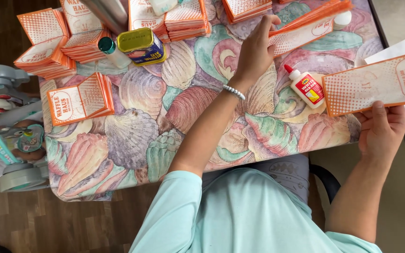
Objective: Assembling paper bags by applying glue to templates, folding them along pre-scored lines, and stacking the finished products.
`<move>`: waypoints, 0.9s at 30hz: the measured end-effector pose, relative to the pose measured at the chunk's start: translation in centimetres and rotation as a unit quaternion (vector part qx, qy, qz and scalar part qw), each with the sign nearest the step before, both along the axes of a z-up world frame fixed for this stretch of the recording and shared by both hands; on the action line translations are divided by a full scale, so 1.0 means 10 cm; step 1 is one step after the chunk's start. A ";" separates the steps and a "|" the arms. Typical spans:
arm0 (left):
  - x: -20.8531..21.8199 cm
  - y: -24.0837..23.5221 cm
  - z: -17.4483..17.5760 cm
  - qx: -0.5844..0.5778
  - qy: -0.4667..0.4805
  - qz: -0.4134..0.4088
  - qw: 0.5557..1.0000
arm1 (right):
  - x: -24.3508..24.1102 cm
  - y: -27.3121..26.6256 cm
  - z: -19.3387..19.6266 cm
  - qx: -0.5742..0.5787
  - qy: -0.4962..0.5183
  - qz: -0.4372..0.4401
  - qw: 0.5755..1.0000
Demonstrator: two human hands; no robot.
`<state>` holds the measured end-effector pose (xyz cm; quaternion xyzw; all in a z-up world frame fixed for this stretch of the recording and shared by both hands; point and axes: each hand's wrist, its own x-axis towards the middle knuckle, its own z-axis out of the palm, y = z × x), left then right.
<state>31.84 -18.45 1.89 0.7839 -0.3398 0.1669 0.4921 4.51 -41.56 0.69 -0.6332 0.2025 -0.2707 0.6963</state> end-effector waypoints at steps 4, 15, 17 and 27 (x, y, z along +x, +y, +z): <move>-0.13 0.06 -0.09 -0.004 -0.042 -0.023 0.999 | -0.01 -0.02 0.03 -0.020 -0.041 0.027 0.999; -0.24 -0.05 -0.26 -0.201 0.071 -0.086 0.973 | 0.19 0.34 0.39 0.180 -0.162 0.007 0.970; -0.25 -0.04 -0.23 -0.214 0.091 -0.093 0.968 | 0.23 0.39 0.43 0.204 -0.164 0.017 0.965; -0.19 -0.06 -0.32 -0.198 0.147 -0.133 0.960 | 0.31 0.46 0.44 0.229 -0.174 0.029 0.957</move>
